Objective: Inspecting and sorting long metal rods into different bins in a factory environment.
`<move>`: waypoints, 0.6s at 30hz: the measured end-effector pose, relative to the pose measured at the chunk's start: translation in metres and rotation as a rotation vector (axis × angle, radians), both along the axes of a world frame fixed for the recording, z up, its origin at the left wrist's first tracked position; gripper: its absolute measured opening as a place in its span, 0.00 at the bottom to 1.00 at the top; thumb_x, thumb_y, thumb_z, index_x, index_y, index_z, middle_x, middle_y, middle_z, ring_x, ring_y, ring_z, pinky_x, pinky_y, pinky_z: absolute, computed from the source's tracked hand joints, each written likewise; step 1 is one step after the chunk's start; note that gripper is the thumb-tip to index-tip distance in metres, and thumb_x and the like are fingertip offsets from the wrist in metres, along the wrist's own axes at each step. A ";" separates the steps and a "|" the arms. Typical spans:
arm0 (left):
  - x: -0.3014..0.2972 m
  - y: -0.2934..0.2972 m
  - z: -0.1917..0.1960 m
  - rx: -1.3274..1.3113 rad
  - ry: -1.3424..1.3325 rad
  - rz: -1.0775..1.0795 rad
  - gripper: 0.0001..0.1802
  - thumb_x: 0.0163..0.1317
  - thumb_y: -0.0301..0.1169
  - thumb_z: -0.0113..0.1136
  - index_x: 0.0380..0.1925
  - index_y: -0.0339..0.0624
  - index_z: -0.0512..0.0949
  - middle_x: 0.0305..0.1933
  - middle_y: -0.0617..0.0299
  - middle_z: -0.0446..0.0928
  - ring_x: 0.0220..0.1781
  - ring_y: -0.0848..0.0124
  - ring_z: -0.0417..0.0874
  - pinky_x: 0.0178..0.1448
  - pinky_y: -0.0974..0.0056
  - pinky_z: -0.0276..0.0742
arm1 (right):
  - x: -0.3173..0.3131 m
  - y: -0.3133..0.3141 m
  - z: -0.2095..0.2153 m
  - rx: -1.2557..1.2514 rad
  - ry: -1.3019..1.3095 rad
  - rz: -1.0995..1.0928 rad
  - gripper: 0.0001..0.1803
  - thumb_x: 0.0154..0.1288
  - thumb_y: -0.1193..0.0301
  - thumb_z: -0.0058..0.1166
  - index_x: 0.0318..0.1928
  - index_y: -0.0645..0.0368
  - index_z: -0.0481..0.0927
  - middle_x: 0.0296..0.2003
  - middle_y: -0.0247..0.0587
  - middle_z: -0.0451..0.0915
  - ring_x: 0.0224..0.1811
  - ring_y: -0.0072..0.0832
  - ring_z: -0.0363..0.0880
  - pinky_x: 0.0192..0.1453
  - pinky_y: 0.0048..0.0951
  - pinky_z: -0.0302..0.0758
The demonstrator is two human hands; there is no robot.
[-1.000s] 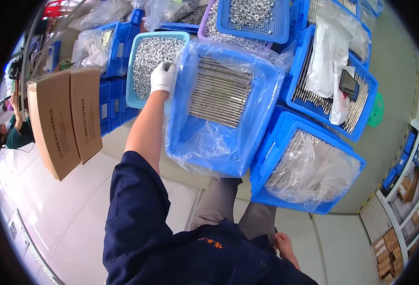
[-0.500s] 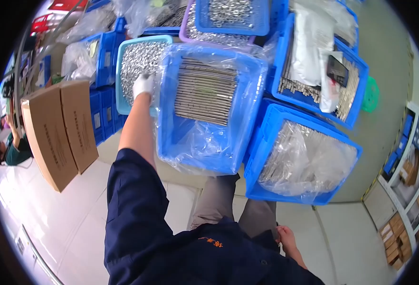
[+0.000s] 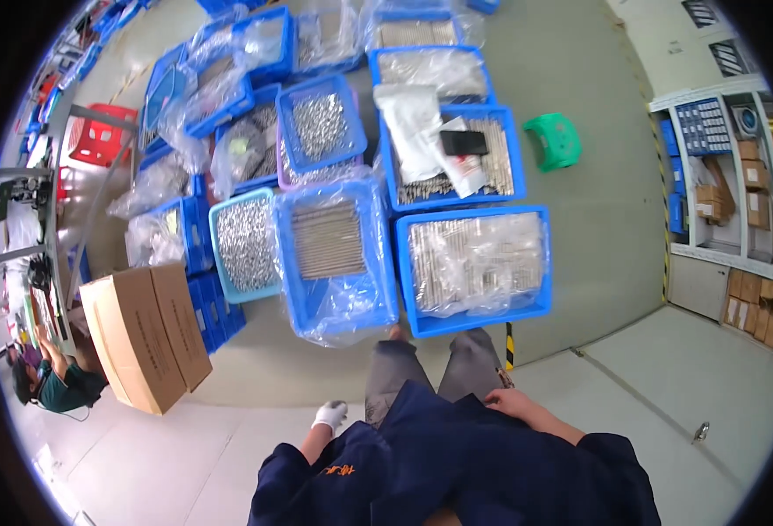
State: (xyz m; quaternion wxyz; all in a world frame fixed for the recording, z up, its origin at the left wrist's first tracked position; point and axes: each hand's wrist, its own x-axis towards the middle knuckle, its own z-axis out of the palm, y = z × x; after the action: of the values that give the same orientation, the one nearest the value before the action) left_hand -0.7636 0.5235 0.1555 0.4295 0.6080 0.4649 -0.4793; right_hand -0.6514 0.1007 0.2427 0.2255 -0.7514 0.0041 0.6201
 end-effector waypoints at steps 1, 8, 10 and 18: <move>0.010 -0.010 0.008 -0.008 -0.055 -0.028 0.18 0.49 0.37 0.51 0.39 0.38 0.74 0.26 0.62 0.76 0.25 0.74 0.75 0.27 0.70 0.70 | -0.001 -0.007 0.001 0.000 -0.029 -0.003 0.17 0.52 0.60 0.51 0.40 0.54 0.75 0.36 0.42 0.77 0.41 0.35 0.75 0.45 0.32 0.70; 0.093 -0.035 0.027 0.221 -0.542 0.430 0.16 0.56 0.35 0.48 0.43 0.41 0.69 0.31 0.63 0.74 0.27 0.75 0.74 0.26 0.72 0.69 | 0.031 -0.082 0.008 0.096 -0.155 -0.042 0.15 0.54 0.61 0.49 0.39 0.56 0.76 0.34 0.40 0.78 0.36 0.29 0.76 0.42 0.27 0.70; 0.094 -0.047 0.034 0.209 -0.585 0.525 0.14 0.58 0.34 0.47 0.43 0.44 0.69 0.31 0.64 0.74 0.27 0.76 0.74 0.26 0.72 0.69 | 0.075 -0.106 0.040 0.178 -0.385 -0.451 0.12 0.56 0.65 0.48 0.38 0.58 0.76 0.31 0.37 0.78 0.34 0.22 0.74 0.41 0.23 0.69; 0.081 -0.235 0.085 0.257 -0.277 -0.201 0.18 0.52 0.37 0.50 0.40 0.39 0.74 0.28 0.62 0.76 0.27 0.73 0.76 0.31 0.68 0.71 | 0.181 -0.222 0.394 2.577 -0.324 -0.300 0.03 0.44 0.74 0.51 0.22 0.52 0.71 0.12 0.28 0.62 0.18 0.18 0.63 0.26 0.14 0.62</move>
State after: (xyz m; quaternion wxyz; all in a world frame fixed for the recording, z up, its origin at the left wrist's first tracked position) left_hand -0.6831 0.2888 0.2402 0.3584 0.7611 0.3959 -0.3682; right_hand -0.4707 -0.1210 0.6364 0.8430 -0.0548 -0.5327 0.0506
